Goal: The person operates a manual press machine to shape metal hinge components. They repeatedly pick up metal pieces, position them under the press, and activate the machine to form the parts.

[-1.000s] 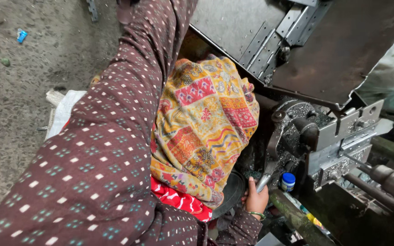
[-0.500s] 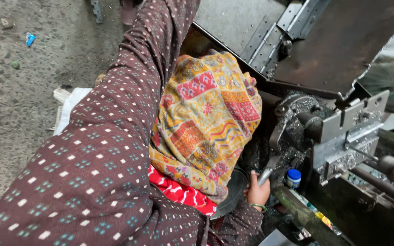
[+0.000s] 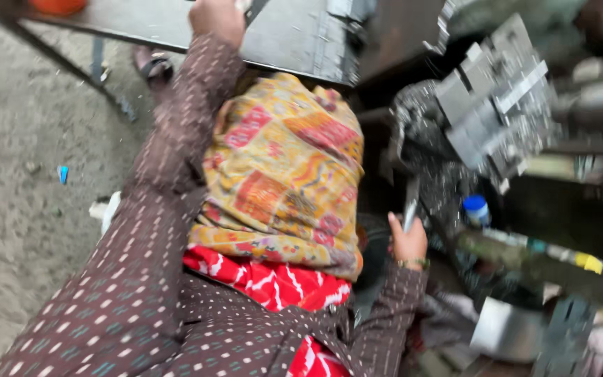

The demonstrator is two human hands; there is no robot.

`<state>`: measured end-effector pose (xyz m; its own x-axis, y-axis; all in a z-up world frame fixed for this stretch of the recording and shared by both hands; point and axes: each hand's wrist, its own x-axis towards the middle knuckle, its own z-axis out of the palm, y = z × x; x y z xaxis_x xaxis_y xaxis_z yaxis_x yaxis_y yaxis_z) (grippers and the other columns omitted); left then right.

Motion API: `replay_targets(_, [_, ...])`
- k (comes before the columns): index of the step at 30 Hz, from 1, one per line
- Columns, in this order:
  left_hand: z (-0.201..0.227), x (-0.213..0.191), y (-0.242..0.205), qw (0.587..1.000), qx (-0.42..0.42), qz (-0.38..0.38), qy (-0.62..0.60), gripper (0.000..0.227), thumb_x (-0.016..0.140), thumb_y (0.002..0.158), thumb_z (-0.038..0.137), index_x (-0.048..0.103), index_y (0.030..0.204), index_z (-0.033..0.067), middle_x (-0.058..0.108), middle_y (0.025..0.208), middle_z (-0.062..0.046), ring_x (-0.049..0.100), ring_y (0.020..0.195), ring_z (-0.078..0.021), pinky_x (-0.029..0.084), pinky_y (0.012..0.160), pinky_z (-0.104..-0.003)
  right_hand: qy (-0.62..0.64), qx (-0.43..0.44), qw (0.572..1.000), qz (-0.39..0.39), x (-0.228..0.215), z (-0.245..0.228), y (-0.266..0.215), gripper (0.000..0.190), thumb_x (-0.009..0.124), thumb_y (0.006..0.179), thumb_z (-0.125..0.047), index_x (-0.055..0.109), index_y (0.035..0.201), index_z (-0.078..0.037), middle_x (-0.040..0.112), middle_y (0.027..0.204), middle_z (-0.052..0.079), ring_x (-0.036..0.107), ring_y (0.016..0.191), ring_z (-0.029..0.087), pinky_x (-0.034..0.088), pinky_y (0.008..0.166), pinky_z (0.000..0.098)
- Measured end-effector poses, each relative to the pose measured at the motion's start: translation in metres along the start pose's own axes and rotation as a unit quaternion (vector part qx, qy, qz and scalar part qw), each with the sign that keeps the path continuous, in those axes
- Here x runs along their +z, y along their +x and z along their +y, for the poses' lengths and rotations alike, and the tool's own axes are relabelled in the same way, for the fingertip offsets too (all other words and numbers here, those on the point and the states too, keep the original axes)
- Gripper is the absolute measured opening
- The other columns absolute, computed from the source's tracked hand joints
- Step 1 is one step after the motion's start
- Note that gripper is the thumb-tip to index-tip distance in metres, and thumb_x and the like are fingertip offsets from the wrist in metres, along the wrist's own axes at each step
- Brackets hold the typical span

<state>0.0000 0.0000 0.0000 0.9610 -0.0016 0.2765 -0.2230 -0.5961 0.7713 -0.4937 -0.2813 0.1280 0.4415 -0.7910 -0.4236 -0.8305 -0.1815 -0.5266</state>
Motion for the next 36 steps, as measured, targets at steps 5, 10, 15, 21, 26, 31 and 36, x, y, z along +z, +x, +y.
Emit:
replay_targets(5, [0.104,-0.021,-0.060,0.958,0.091,-0.142,-0.234,0.038,0.081,0.093,0.023,0.060,0.113,-0.0013,0.074,0.099,-0.021,0.072,0.089,-0.0397,0.056,0.081,-0.047,-0.011,-0.038,0.999,0.022,0.004,0.008,0.003,0.035,0.077,0.090,-0.036,0.064,0.097,-0.004,0.062,0.060,0.006,0.060,0.044,0.015,0.049,0.044,0.0327])
replay_targets(10, [0.251,-0.011,-0.093,0.916,0.373,-0.100,-0.110,0.025,0.076,0.100,0.019,0.064,0.115,0.0021,0.070,0.094,-0.019,0.068,0.083,-0.0395,0.053,0.073,-0.048,-0.079,-0.102,0.989,0.074,0.006,0.020,0.003,0.040,0.076,0.089,-0.044,0.067,0.096,-0.006,0.071,0.078,0.018,0.069,0.069,0.038,0.053,0.063,0.0465])
replay_targets(15, [0.356,0.038,-0.171,0.830,0.545,-0.011,0.118,0.040,0.064,0.091,0.022,0.065,0.126,0.0046,0.065,0.124,-0.015,0.067,0.106,-0.0275,0.053,0.076,-0.040,-0.070,-0.084,0.991,0.080,0.011,0.028,0.009,0.045,0.074,0.087,-0.049,0.067,0.098,-0.006,0.072,0.090,0.022,0.069,0.087,0.046,0.053,0.076,0.0522])
replay_targets(21, [0.381,0.067,-0.215,0.827,0.407,-0.365,0.127,0.054,0.054,0.101,0.029,0.051,0.144,-0.0032,0.049,0.148,-0.023,0.054,0.125,-0.0347,0.041,0.105,-0.050,-0.062,-0.086,0.992,0.060,0.007,0.025,0.003,0.049,0.072,0.087,-0.050,0.065,0.101,-0.003,0.073,0.091,0.024,0.069,0.088,0.047,0.053,0.077,0.0518])
replay_targets(26, [0.366,0.061,-0.224,0.819,0.506,-0.204,0.180,0.036,0.056,0.090,0.024,0.070,0.117,0.0055,0.053,0.143,-0.017,0.049,0.133,-0.0332,0.033,0.112,-0.059,-0.122,-0.029,0.992,-0.001,-0.015,0.004,0.009,0.062,0.072,0.087,-0.059,0.058,0.108,-0.001,0.070,0.092,0.029,0.066,0.091,0.051,0.052,0.078,0.0544])
replay_targets(31, [0.360,0.097,-0.229,0.826,0.444,-0.312,0.150,0.027,0.056,0.097,0.019,0.072,0.113,0.0035,0.055,0.145,-0.017,0.050,0.134,-0.0309,0.035,0.112,-0.058,-0.135,-0.077,0.988,0.022,-0.022,0.008,0.010,0.062,0.069,0.090,-0.060,0.060,0.103,0.000,0.070,0.093,0.030,0.066,0.090,0.052,0.051,0.076,0.0569])
replay_targets(36, [0.365,0.134,-0.219,0.832,0.454,-0.278,0.156,0.029,0.055,0.097,0.020,0.072,0.112,0.0028,0.059,0.138,-0.017,0.056,0.122,-0.0312,0.035,0.112,-0.058,-0.105,-0.075,0.990,0.058,0.007,0.042,0.021,0.057,0.069,0.089,-0.057,0.060,0.099,-0.001,0.070,0.091,0.028,0.067,0.088,0.051,0.052,0.075,0.0557])
